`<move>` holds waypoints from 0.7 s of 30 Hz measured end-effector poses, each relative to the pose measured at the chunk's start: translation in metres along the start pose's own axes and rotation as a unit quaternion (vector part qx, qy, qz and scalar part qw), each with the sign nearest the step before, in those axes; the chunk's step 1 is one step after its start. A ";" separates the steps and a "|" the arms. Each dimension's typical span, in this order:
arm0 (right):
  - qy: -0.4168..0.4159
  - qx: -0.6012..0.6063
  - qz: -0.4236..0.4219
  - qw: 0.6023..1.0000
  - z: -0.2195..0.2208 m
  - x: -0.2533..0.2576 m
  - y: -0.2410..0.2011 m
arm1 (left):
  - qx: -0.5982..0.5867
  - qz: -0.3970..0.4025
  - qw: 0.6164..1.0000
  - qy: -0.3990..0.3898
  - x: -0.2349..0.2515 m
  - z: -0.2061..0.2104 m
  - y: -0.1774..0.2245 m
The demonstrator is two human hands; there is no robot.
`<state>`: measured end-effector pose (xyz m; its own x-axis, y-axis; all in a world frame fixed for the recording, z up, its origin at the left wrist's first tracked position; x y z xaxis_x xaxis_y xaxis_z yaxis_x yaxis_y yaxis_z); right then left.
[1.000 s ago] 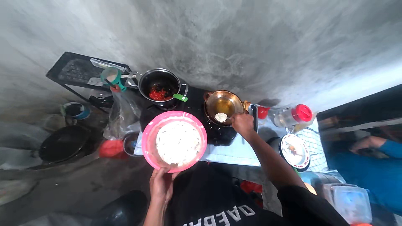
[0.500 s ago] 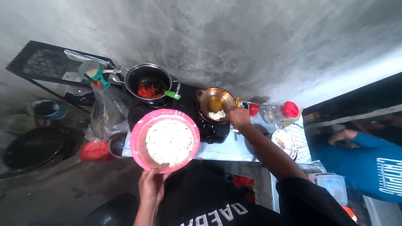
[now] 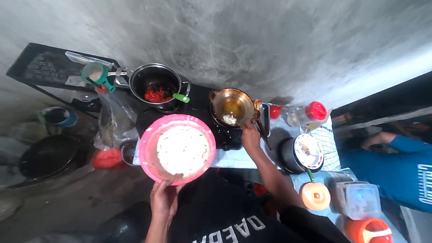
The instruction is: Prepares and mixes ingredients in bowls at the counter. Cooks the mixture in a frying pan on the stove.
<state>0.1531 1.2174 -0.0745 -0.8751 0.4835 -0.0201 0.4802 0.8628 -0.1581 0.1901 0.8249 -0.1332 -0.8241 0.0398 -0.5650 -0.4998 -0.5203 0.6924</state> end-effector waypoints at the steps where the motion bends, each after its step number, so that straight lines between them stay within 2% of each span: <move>1: 0.007 0.010 0.005 1.000 0.004 -0.003 0.001 | 0.001 0.000 1.000 -0.001 0.000 0.000 -0.001; 8: 0.024 0.056 0.022 0.998 0.009 -0.020 0.009 | 0.014 -0.005 1.000 -0.005 0.001 0.003 -0.001; 15: 0.040 0.073 0.047 0.995 -0.007 -0.028 0.018 | 0.018 -0.018 0.999 -0.020 0.011 0.015 -0.005; 21: 0.054 0.235 0.085 0.967 -0.033 -0.031 0.038 | 0.035 -0.039 0.998 -0.036 0.024 0.034 -0.009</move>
<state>0.2010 1.2401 -0.0469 -0.7622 0.6472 0.0132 0.5154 0.6190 -0.5926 0.1654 0.8591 -0.1377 -0.7977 0.1410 -0.5864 -0.5787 -0.4526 0.6784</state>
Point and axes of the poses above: each hand's wrist, its own x-axis towards the middle knuckle, its own z-axis out of the palm, y = z × x, the point moved 10 cm from there along x, towards the middle knuckle
